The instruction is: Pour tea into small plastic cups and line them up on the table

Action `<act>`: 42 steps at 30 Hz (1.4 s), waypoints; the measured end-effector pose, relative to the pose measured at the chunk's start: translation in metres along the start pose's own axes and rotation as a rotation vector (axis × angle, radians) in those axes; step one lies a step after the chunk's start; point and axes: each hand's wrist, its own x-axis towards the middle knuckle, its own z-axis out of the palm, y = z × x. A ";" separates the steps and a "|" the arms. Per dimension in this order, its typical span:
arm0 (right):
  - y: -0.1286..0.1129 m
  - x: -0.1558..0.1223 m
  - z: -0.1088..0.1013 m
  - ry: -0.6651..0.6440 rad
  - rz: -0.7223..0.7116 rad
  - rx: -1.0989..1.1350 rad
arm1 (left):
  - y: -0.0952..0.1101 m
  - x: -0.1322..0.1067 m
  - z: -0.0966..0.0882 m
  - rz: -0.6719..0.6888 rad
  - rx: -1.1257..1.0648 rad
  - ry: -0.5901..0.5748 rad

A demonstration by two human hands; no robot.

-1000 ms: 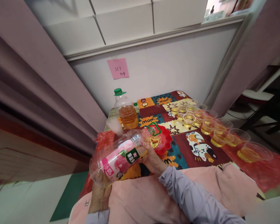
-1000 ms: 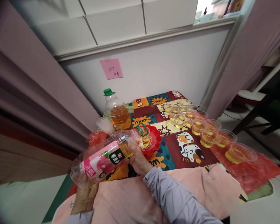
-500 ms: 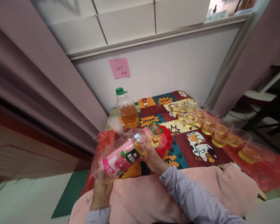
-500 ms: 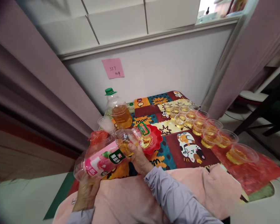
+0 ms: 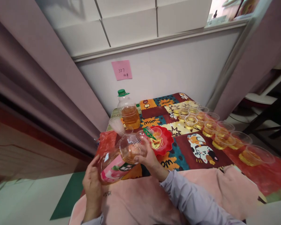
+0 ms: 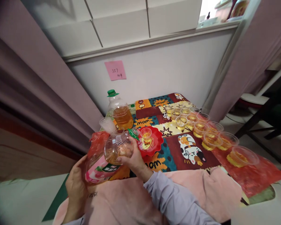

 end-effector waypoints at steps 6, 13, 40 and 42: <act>-0.015 -0.011 0.022 -0.117 -0.001 -0.046 | 0.030 0.016 0.000 0.481 0.548 -0.398; -0.044 -0.018 0.013 -0.317 0.078 -0.267 | 0.026 0.014 0.002 0.591 0.557 -0.345; -0.140 0.059 -0.049 -0.005 -0.026 -2.026 | 0.022 0.008 0.003 0.501 0.455 -0.272; -0.139 0.060 -0.045 0.004 -0.006 -2.048 | 0.020 0.008 0.002 0.471 0.452 -0.271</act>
